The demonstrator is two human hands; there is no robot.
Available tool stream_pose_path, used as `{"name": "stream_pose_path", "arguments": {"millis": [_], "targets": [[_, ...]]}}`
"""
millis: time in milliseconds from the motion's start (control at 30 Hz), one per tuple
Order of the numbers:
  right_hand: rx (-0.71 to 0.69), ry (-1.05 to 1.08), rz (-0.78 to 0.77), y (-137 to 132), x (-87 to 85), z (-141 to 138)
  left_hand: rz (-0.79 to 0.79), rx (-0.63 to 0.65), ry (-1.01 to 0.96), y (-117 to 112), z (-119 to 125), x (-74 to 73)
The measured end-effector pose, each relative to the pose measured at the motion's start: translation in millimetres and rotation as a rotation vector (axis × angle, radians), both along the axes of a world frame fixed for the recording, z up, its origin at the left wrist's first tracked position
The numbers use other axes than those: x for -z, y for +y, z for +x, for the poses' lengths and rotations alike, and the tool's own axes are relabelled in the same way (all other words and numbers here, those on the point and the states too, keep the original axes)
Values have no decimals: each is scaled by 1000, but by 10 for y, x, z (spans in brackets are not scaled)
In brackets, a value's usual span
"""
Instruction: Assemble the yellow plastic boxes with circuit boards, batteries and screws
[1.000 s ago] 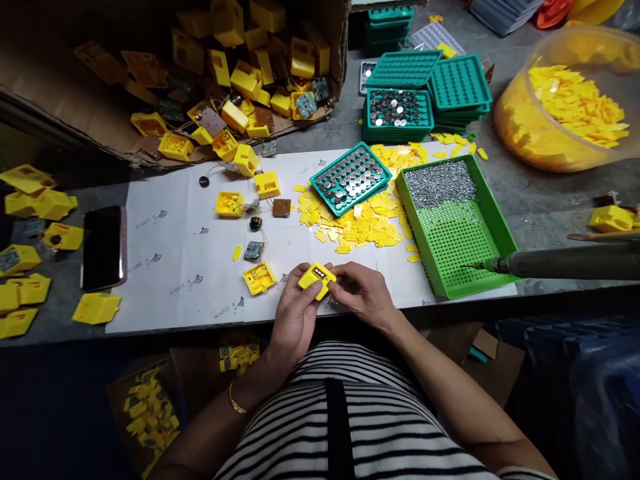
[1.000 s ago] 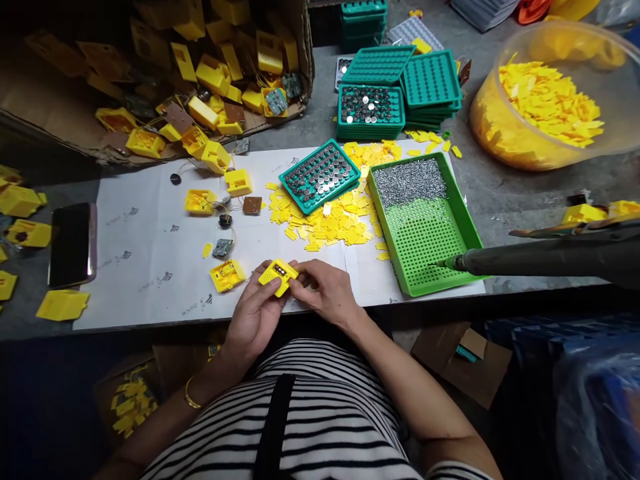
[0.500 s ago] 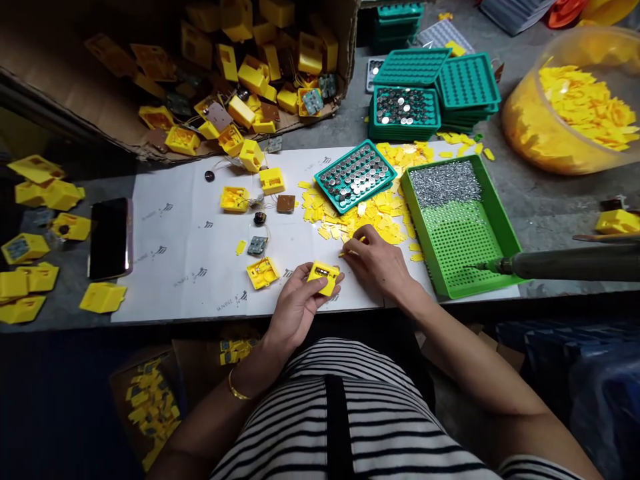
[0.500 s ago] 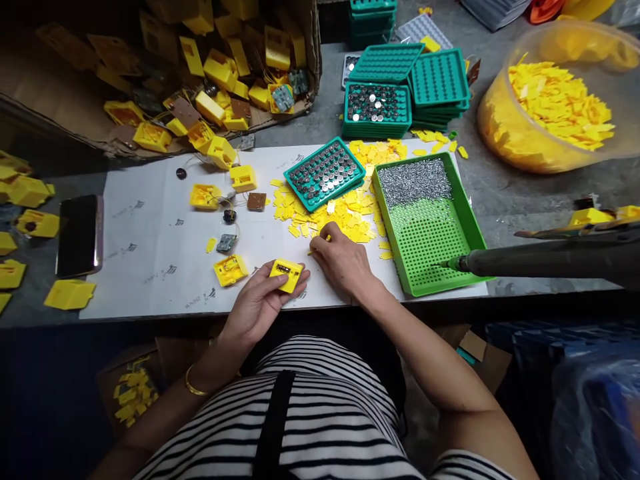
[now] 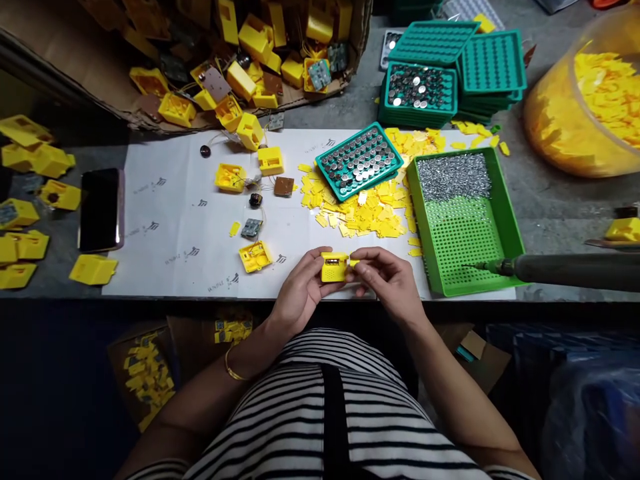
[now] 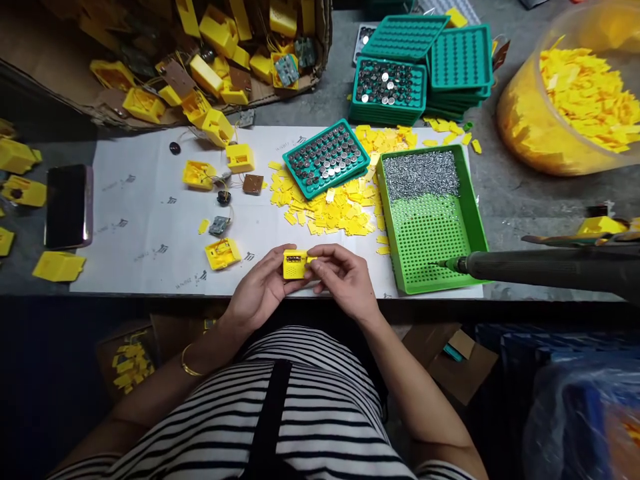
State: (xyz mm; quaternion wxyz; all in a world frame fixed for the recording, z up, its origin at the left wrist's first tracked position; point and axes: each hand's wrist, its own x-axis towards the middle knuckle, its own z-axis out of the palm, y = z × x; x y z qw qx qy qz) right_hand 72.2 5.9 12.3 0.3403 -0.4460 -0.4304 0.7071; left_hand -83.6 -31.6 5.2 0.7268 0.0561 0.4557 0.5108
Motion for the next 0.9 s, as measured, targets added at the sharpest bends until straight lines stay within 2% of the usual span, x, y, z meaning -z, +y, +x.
{"name": "stream_pose_path", "arguments": {"millis": [133,200,500,733,833,900], "targets": [[117,47,17,52,12,49,0,-26,8,-8,83,7],[131,25,32,69,8,80,-8,-25,27,-12,123,13],[-66,-375,280,56,7,118,33,45,95,-22,203,17],[-203,-588,521,109,-124,143,81,136,221,-40,187,76],[-210,-658,655,110,-112,82,69,173,236,-43,188,110],[-154,-626,718,53,-73,51,70,171,202,-43,195,129]]}}
